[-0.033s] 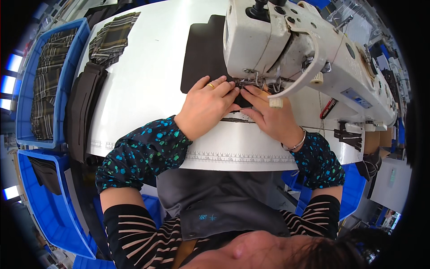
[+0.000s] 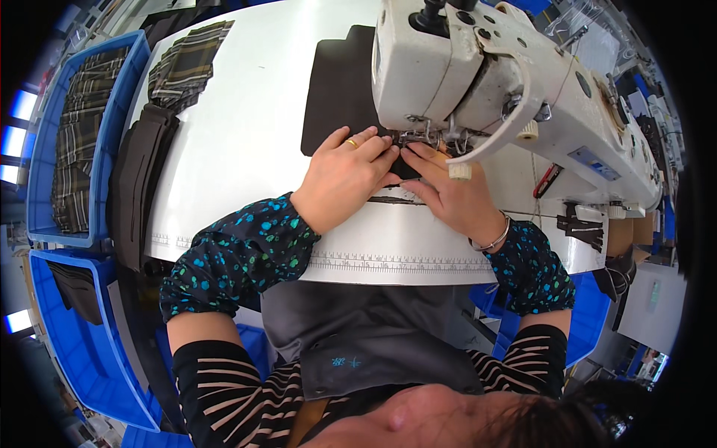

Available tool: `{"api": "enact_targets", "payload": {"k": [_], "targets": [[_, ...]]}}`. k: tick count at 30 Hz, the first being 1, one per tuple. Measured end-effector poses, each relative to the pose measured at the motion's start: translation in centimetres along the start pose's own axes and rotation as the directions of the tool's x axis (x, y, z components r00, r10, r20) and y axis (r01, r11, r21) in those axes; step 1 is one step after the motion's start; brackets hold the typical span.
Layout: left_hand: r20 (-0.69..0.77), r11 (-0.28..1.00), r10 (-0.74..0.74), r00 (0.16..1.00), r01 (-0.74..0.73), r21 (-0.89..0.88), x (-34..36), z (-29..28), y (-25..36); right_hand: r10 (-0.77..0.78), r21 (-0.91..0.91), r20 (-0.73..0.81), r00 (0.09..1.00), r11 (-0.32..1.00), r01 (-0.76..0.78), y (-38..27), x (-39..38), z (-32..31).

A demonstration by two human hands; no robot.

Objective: The person uses an industrial sewing machine to attach a zipper to a piece of dark fabric. They align the zipper with the fabric edge, guide it under the presser foot, and sew along the zipper teeth. The person repeats this process for multiple fabric pieces, trimming threads and adjusting the material as needed.

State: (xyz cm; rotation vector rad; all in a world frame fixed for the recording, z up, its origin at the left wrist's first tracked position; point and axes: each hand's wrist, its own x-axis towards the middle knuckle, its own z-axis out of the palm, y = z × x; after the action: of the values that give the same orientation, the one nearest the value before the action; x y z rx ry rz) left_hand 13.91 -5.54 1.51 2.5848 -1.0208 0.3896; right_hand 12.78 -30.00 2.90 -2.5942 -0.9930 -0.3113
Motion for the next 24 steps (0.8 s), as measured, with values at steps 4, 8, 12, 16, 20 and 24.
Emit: {"api": "enact_targets", "payload": {"k": [4,8,12,16,20,24], "targets": [[-0.011,1.0,0.009,1.0,-0.009,-0.005,0.1,0.2,-0.1,0.009,-0.003,0.007,1.0,1.0,-0.009,0.0,-0.1,0.0],[-0.036,0.999,0.032,0.999,-0.032,-0.001,0.1,0.5,-0.2,-0.003,-0.073,0.07,0.998,0.997,0.008,-0.6,-0.4,-1.5],[-0.058,1.0,0.022,0.998,-0.022,0.006,-0.5,0.0,-0.4,-0.225,-0.269,-0.332,0.916,0.953,0.137,1.0,-3.9,-11.1],[-0.054,0.998,0.059,0.997,-0.059,-0.005,0.2,0.5,-0.1,0.111,-0.266,-0.818,0.565,0.797,-0.542,14.9,-10.7,-26.9],[-0.112,0.996,0.077,0.991,-0.081,-0.039,0.2,1.4,0.2,0.703,-0.183,-0.568,0.429,0.4,-0.898,33.6,-24.6,-42.5],[-0.026,0.997,0.022,0.999,-0.02,0.079,-0.4,0.4,0.1,0.787,0.52,-0.565,0.248,0.573,-0.634,35.0,-26.3,-29.7]]}}
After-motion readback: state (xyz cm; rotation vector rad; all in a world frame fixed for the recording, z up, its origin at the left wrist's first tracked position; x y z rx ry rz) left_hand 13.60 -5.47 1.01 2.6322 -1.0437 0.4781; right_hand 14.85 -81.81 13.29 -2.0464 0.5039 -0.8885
